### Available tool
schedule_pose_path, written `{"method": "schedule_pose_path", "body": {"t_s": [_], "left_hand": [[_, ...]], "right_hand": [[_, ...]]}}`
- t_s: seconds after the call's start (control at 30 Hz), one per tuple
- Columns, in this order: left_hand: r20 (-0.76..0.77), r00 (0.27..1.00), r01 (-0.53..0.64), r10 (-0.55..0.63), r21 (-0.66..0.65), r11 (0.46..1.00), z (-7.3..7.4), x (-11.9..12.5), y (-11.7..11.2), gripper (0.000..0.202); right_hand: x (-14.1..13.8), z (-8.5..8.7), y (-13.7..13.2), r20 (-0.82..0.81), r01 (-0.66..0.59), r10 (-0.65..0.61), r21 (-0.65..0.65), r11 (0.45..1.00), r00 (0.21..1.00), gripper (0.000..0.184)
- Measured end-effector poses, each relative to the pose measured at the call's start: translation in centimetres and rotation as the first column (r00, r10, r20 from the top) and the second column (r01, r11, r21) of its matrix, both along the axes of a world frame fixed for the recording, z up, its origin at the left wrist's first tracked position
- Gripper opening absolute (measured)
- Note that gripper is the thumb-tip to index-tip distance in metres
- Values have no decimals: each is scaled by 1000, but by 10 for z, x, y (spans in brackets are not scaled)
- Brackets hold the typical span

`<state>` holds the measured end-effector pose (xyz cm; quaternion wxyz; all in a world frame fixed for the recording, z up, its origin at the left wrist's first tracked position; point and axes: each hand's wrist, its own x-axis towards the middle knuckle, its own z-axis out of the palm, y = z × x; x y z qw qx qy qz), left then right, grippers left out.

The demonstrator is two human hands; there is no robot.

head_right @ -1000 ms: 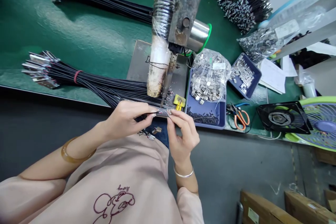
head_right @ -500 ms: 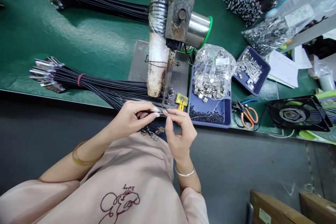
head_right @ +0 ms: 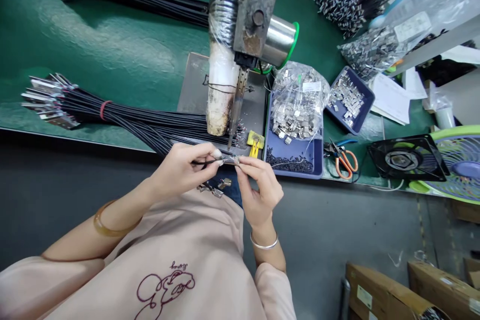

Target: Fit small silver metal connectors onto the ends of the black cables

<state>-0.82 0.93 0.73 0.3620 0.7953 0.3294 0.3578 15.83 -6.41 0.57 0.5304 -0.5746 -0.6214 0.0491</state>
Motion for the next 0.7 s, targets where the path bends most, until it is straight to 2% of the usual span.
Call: {"method": "schedule_pose_path", "body": {"t_s": [0.07, 0.17, 0.4, 0.53, 0.63, 0.7], "left_hand": [[48, 999, 24, -17, -149, 989, -2, 1, 3, 9], [88, 996, 53, -31, -258, 965, -4, 1, 6, 12], [137, 990, 66, -20, -339, 938, 0, 2, 8, 17], [190, 982, 72, 3, -385, 920, 2, 3, 8, 17], [206, 977, 35, 60, -428, 903, 2, 4, 7, 12], [219, 972, 24, 89, -466, 885, 2, 5, 6, 10]], "right_hand": [[0, -3, 0, -58, -42, 38, -66, 997, 998, 18], [-1, -8, -1, -168, -88, 68, -115, 989, 983, 13], [-5, -9, -2, -274, -111, 62, -167, 980, 960, 4], [-7, -8, 0, -336, -65, 3, -172, 983, 942, 4], [-7, -8, 1, -294, 32, -67, -124, 992, 954, 5], [-8, -7, 0, -181, 58, -63, -34, 998, 981, 11]]}}
